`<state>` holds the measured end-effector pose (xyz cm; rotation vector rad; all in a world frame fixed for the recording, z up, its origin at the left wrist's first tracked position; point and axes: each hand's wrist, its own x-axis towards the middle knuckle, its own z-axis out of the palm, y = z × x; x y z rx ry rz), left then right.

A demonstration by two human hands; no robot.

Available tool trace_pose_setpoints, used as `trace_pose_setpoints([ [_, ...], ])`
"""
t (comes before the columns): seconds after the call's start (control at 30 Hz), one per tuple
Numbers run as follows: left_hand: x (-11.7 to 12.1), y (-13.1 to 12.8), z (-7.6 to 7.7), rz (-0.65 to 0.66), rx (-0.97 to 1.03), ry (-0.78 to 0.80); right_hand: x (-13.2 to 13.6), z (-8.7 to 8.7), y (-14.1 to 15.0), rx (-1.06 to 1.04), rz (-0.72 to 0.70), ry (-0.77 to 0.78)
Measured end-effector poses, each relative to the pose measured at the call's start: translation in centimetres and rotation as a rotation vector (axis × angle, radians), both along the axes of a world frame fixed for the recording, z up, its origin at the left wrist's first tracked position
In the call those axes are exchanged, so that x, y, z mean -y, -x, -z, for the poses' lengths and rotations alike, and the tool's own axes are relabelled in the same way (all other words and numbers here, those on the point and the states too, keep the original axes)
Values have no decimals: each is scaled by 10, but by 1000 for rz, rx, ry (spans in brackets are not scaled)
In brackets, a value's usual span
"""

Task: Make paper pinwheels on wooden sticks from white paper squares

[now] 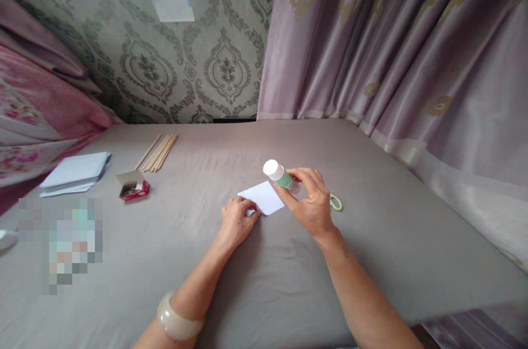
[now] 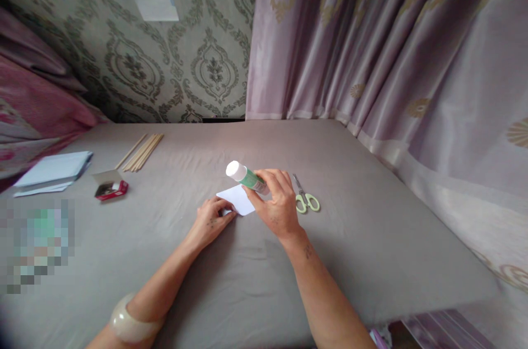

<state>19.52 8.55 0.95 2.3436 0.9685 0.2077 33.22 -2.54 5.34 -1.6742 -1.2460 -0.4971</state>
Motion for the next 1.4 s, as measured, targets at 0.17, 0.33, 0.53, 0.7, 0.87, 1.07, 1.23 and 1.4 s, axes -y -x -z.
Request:
trace_pose_setpoints([
  [0.17,0,1,0,7,-2,-8,-1,1,0,16,-23,-16],
  [0.33,1,1,-1,2,-16,-6,-2,4,-4,-54,-30,80],
  [0.53,-2,1,2,33,-13,5,-1,20,-25,-320,-24,254],
  [0.7,-3,4,10,112,31,-97,-6,30,-30,-516,-43,344],
  [0.87,-2,7,7,175,8,-202,-19,22,-20,-662,-85,335],
  [1.07,-5,7,10,197,13,-217,-33,14,-15,-587,-136,302],
  [1.23,-6,7,14,194,17,-228,-35,13,-9,-325,-66,485],
  [1.4,-5,8,12,194,6,-240,-38,11,-2,-152,-134,621],
])
